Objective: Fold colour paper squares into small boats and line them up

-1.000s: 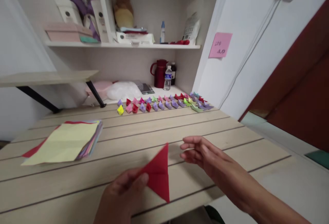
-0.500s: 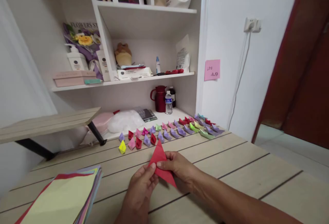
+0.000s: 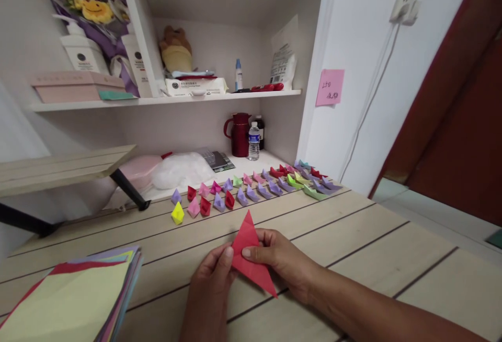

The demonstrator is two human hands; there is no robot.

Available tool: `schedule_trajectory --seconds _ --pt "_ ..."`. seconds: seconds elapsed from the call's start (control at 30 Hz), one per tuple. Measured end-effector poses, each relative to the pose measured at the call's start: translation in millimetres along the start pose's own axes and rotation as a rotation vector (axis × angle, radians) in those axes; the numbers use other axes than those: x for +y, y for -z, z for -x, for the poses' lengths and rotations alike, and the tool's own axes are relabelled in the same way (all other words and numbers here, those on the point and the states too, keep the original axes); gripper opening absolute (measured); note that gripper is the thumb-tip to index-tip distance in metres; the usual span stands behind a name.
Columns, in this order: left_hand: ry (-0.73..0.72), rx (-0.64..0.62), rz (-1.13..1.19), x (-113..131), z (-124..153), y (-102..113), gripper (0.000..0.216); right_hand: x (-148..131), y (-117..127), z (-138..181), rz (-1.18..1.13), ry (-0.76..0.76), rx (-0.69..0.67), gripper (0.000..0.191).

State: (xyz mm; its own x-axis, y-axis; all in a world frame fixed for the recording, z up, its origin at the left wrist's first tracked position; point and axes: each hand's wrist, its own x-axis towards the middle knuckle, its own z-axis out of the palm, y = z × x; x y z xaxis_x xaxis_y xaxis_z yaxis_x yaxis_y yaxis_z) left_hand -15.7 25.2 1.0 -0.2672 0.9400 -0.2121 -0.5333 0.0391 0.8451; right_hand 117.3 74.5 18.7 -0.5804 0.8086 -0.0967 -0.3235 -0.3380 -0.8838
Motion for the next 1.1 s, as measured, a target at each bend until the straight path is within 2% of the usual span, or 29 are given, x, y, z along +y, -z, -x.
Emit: schedule_trajectory --seconds 0.13,0.3,0.37,0.47,0.6,0.73,0.97,1.1 --pt "0.036 -0.083 -0.014 4.7 4.6 -2.2 0.034 0.2 -1.7 4.0 0.003 0.024 0.035 0.044" --pt "-0.005 -0.09 -0.106 -2.3 2.9 3.4 0.036 2.7 -1.4 6.0 0.037 0.07 0.079 0.046" --pt "-0.013 -0.085 -0.137 -3.8 1.8 6.1 0.034 4.0 -0.7 5.9 0.051 0.077 0.051 0.044" --pt "0.042 -0.129 -0.053 0.1 1.0 8.0 0.034 4.1 1.1 4.9 0.05 0.138 -0.013 0.043" --pt "0.102 -0.24 0.078 8.9 0.1 7.2 0.037 -2.4 6.6 3.1 0.036 0.229 -0.026 0.05" --pt "0.141 -0.304 0.101 8.8 -1.3 7.0 0.031 -11.6 12.2 4.3 0.046 0.253 -0.026 0.04" --pt "0.153 -0.236 0.134 4.7 -3.8 4.8 0.034 -17.1 6.9 10.8 0.009 0.26 -0.124 0.039" --pt "0.189 -0.276 0.134 8.8 -1.5 3.3 0.034 -18.1 4.2 15.2 0.022 0.272 -0.154 0.041"
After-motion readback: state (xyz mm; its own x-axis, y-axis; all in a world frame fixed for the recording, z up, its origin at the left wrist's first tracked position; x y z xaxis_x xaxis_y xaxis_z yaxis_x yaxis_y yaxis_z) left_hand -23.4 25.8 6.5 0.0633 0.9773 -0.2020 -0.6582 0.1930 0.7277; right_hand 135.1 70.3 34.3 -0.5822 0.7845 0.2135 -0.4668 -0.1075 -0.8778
